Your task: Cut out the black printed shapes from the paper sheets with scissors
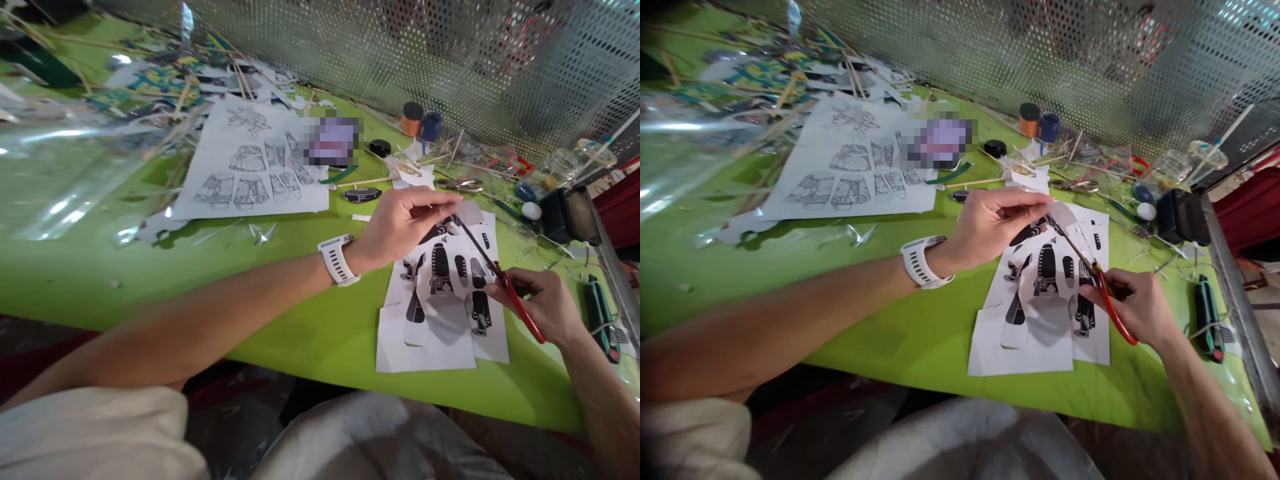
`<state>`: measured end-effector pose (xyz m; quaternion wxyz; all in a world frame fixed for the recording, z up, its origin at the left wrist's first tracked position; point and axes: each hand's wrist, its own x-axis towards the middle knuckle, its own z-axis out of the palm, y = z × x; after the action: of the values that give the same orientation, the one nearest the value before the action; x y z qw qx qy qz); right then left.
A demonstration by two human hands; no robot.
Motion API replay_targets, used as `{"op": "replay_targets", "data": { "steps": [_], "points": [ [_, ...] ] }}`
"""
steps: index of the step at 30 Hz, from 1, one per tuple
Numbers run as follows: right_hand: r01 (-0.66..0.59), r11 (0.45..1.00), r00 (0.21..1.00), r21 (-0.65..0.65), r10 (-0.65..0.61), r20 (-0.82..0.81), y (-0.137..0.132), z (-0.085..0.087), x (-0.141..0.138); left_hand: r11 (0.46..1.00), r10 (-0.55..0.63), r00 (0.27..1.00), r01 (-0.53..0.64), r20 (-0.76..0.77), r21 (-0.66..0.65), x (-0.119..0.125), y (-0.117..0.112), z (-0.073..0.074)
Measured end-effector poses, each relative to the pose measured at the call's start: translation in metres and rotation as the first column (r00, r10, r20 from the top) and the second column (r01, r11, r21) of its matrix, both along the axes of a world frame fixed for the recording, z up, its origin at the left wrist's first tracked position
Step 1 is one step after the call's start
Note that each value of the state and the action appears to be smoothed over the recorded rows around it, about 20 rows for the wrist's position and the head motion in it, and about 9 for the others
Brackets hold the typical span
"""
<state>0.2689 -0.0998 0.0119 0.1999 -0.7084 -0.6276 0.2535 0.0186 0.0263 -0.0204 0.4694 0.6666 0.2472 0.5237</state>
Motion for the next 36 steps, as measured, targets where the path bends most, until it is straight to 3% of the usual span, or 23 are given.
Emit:
{"op": "replay_targets", "data": {
  "steps": [10, 14, 20, 36],
  "points": [
    [0.071, 0.997, 0.997, 0.036, -0.072, 0.037, 0.001, 0.001, 0.0, 0.999, 0.033, 0.998, -0.034, -0.045, -0.03, -0.002, -0.001, 0.003],
    [0.023, 0.999, 1.0, 0.033, -0.023, -0.009, 0.001, -0.001, 0.005, 0.999, 0.033, 0.998, -0.032, -0.052, 0.022, -0.002, 0.001, -0.001],
    [-0.046, 0.999, 0.998, 0.017, 0.047, -0.039, 0.002, -0.001, 0.009, 0.986, 0.126, 0.986, -0.113, -0.106, 0.119, -0.001, -0.001, -0.003],
    [-0.045, 0.999, 0.995, 0.0, 0.045, -0.089, 0.0, -0.001, 0.009, 0.981, 0.183, 0.981, -0.177, -0.067, 0.079, 0.001, 0.0, -0.003]
  ]
}}
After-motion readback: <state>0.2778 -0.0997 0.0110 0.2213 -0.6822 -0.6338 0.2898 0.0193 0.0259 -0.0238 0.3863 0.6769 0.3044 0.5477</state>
